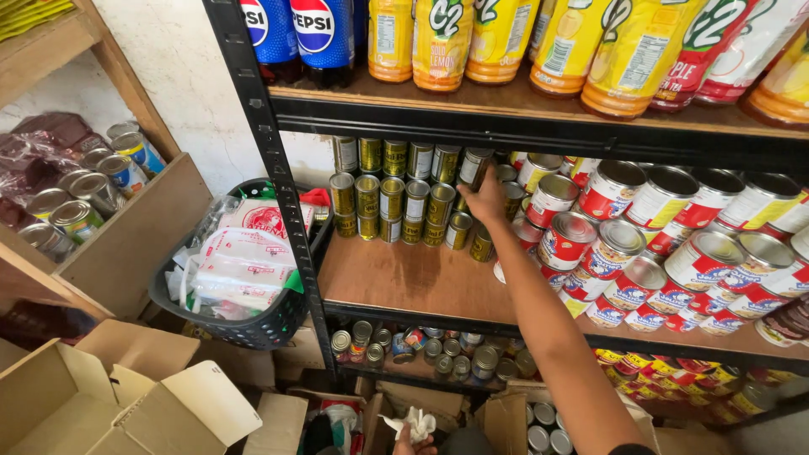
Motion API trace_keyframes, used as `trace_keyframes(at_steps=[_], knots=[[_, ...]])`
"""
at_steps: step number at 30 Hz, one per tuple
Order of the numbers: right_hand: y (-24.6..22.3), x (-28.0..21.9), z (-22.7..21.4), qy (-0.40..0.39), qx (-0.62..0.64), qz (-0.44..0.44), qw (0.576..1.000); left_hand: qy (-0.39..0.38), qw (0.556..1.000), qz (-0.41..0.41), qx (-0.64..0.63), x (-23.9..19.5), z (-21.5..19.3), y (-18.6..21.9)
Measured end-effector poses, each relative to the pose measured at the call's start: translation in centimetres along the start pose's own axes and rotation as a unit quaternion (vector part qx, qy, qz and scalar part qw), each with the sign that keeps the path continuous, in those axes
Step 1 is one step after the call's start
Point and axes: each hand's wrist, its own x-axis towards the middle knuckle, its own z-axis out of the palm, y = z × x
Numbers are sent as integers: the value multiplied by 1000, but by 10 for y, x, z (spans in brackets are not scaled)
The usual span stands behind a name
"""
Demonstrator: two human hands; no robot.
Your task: Wipe down and shelf canned goods in a storage area
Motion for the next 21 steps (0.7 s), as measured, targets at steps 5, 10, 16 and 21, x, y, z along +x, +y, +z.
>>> trace_keyframes(at_steps=[5, 10, 16, 21], knots=[[-30, -4, -10, -56, -17, 89, 994, -22, 1000, -4, 2, 15, 0, 4], [-33, 4, -15, 4, -35, 42, 998, -45, 999, -20, 12, 27, -13, -3], [-40, 33, -64, 50, -53, 34, 997, -18, 1000, 10, -9, 13, -12, -12], [-38, 75, -83, 71, -29, 33, 996, -125, 992, -35, -6, 29, -17, -17]])
